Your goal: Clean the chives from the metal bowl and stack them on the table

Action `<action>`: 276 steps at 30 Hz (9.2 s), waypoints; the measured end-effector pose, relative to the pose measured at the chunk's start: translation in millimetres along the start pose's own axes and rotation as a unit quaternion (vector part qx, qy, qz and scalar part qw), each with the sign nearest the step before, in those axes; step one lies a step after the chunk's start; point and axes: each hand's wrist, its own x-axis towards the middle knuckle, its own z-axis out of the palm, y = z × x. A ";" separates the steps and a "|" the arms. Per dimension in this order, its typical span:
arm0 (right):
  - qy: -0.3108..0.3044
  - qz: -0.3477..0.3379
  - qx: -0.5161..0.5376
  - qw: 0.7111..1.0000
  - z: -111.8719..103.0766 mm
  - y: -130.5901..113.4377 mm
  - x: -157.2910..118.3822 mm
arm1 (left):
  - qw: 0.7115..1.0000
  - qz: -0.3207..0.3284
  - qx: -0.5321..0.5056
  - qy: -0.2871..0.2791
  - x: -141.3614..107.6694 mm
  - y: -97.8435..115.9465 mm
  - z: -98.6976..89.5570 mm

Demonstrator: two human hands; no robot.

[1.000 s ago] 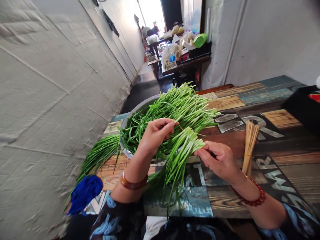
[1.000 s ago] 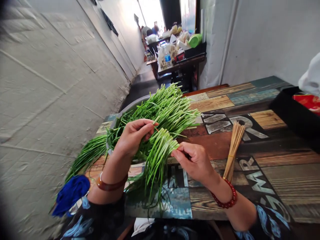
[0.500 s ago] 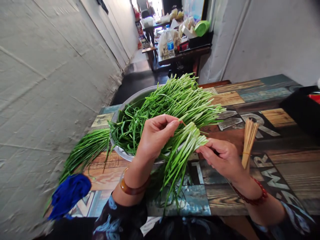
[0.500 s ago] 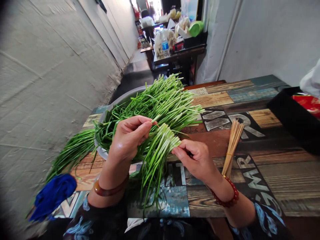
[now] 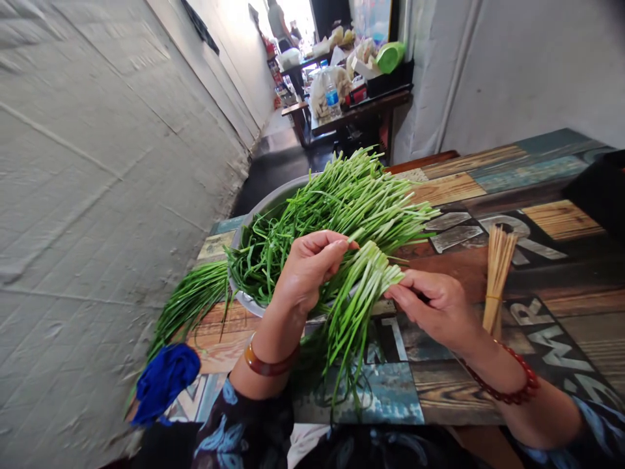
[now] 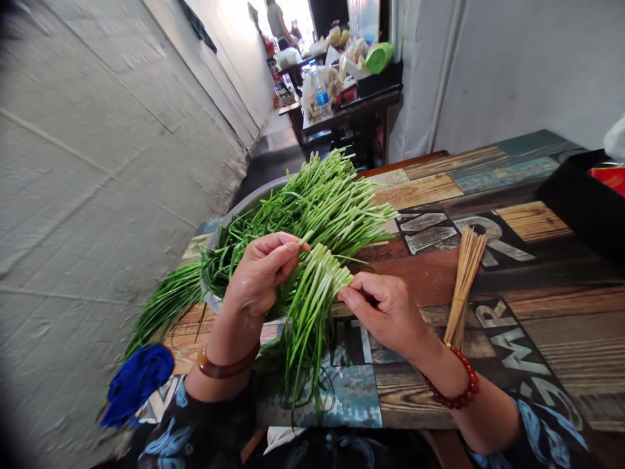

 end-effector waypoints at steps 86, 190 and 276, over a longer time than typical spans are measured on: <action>-0.191 -0.390 -0.227 0.872 41.2 -230.5 49.9 | 0.958 0.231 -0.165 -0.030 -202.0 58.7 -103.8; -0.137 0.256 0.208 0.934 363.8 -35.1 65.9 | 0.963 0.000 -0.158 0.218 -135.7 -112.9 -240.4; -0.179 0.427 0.220 0.858 401.8 12.1 68.0 | 0.884 0.167 -0.104 0.424 -173.6 -71.1 -309.7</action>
